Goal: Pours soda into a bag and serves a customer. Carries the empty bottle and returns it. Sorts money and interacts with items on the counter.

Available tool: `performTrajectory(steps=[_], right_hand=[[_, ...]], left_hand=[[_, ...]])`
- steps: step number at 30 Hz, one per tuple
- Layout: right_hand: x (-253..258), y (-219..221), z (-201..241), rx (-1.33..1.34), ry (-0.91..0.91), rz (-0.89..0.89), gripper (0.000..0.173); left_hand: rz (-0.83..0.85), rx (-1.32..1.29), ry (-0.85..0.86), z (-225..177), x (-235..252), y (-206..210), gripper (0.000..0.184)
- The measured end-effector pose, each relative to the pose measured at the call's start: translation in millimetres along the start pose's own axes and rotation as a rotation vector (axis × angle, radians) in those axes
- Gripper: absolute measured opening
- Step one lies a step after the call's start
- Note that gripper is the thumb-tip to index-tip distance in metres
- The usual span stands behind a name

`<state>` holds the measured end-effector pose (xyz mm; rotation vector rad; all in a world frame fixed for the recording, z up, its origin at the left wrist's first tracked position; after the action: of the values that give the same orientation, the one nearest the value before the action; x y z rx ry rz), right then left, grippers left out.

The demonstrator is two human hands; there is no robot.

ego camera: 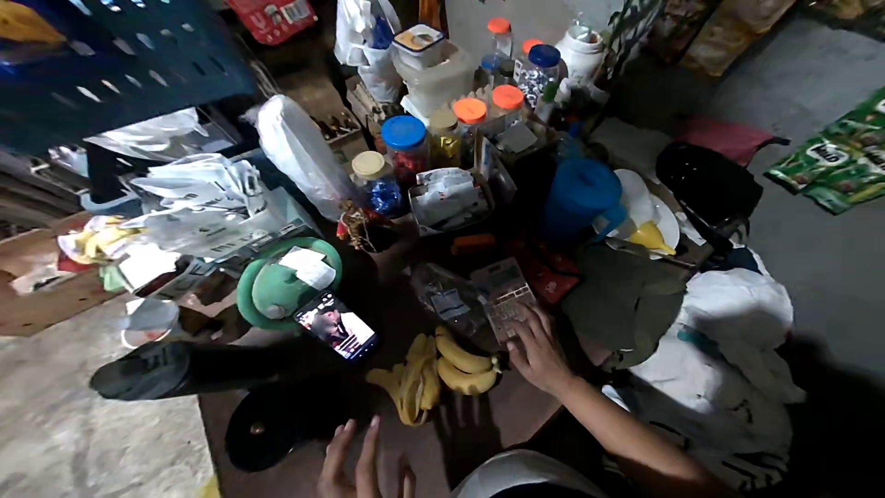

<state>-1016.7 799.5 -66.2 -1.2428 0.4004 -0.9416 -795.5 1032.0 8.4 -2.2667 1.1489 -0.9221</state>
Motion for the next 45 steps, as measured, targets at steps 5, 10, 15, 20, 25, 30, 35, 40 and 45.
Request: performTrajectory(steps=[5,10,15,20,25,30,35,40,45], right_hand=[[-3,11,19,0.049,0.026,-0.008,0.036],[-6,9,31,0.052,0.010,-0.106,0.032],[46,9,139,0.246,-0.229,-0.187,0.028],[120,39,239,0.326,-0.174,0.163,0.047],[155,68,288,0.288,-0.127,0.196,0.040],[224,112,345,-0.054,-0.350,0.427,0.025],[263,156,382,-0.286,-0.566,0.615,0.029],[260,179,380,-0.437,-0.689,0.600,0.021],[261,179,369,-0.351,-0.653,0.656,0.028]], left_hand=[[0.019,0.034,-0.002,12,-14,-26,0.053],[0.028,-0.008,-0.077,32,-34,-47,0.052],[0.055,-0.033,-0.080,45,-50,-51,0.048],[0.129,-0.018,-0.046,64,-69,-70,0.051],[0.104,-0.077,-0.201,111,-108,-125,0.051],[0.143,-0.119,-0.339,157,-146,-167,0.050],[0.153,-0.135,-0.405,190,-152,-194,0.046],[0.129,-0.204,-0.416,211,-143,-194,0.043],[0.055,-0.327,-0.414,216,-112,-171,0.044]])
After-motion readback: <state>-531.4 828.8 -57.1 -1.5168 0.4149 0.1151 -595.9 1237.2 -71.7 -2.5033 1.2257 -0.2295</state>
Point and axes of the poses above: each hand's wrist, its own x-axis towards the middle knuckle, its own y-axis out of the palm, z = x × y, the point moved 6 cm from there along x, towards the middle knuckle, and after that the axes turned 10 degrees about -x, right-handed, at the moved point
